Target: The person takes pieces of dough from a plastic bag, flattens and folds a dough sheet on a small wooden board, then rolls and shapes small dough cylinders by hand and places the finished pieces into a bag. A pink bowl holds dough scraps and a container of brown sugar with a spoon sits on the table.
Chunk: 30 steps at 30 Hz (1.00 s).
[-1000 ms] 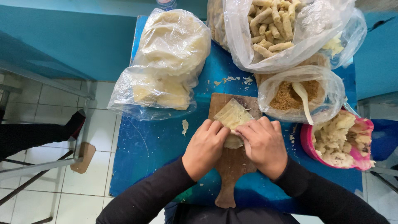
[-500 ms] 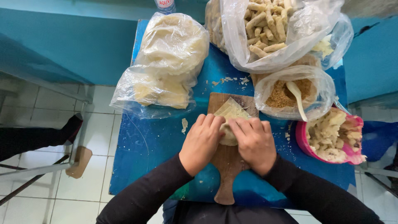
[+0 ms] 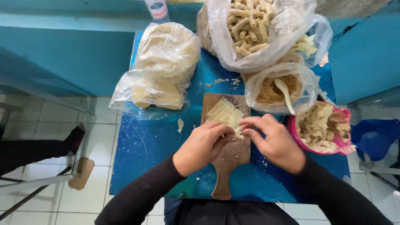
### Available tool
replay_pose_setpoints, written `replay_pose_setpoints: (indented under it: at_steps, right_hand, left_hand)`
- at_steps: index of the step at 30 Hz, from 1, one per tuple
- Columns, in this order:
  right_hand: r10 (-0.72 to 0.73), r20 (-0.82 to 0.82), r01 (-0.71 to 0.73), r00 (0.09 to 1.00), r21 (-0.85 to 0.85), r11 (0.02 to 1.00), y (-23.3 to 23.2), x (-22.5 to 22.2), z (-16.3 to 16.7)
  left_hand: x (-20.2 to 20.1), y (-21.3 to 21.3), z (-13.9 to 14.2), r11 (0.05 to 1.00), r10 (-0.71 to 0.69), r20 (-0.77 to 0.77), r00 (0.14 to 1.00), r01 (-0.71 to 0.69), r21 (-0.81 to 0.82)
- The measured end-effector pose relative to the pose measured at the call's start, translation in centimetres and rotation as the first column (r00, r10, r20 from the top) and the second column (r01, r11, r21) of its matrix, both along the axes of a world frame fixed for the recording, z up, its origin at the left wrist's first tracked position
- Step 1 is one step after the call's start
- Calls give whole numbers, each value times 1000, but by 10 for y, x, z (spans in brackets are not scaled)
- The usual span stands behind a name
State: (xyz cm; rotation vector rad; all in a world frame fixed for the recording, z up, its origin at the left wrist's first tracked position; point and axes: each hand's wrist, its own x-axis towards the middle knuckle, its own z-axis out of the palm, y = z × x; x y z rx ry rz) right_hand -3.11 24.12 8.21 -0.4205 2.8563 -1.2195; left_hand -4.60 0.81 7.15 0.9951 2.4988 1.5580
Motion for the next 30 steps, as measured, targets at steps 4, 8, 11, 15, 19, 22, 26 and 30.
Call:
replay_pose_setpoints:
  at_steps: [4, 8, 11, 15, 19, 22, 26, 30]
  right_hand:
    - [56, -451, 171, 891, 446, 878, 39, 5, 23]
    - [35, -468, 308, 883, 634, 709, 64, 5, 28]
    - [55, -428, 286, 902, 689, 666, 71, -5, 21]
    - [34, -456, 249, 889, 545, 800, 78, -17, 12]
    - [-2, -493, 196, 870, 342, 919, 89, -42, 9]
    - [-38, -480, 195, 877, 284, 939, 96, -57, 6]
    - [-93, -525, 250, 846, 236, 939, 102, -68, 2]
    - [-131, -489, 275, 862, 235, 932, 106, -78, -2]
  left_hand:
    - [-10, -2, 20, 996, -73, 27, 997, 74, -41]
    - [-51, 13, 30, 994, -28, -19, 999, 30, 103]
    - [-112, 43, 35, 981, 145, -24, 989, -141, 132]
    - [-165, 66, 37, 921, 149, -1, 989, -138, 364]
    - [-149, 65, 19, 906, 187, -46, 981, -155, 393]
    - [-112, 60, 3, 903, 229, 1, 973, -213, 372]
    - [-63, 35, -8, 988, 152, -128, 980, -147, 46]
    - [-34, 11, -19, 962, 181, -92, 979, -196, -192]
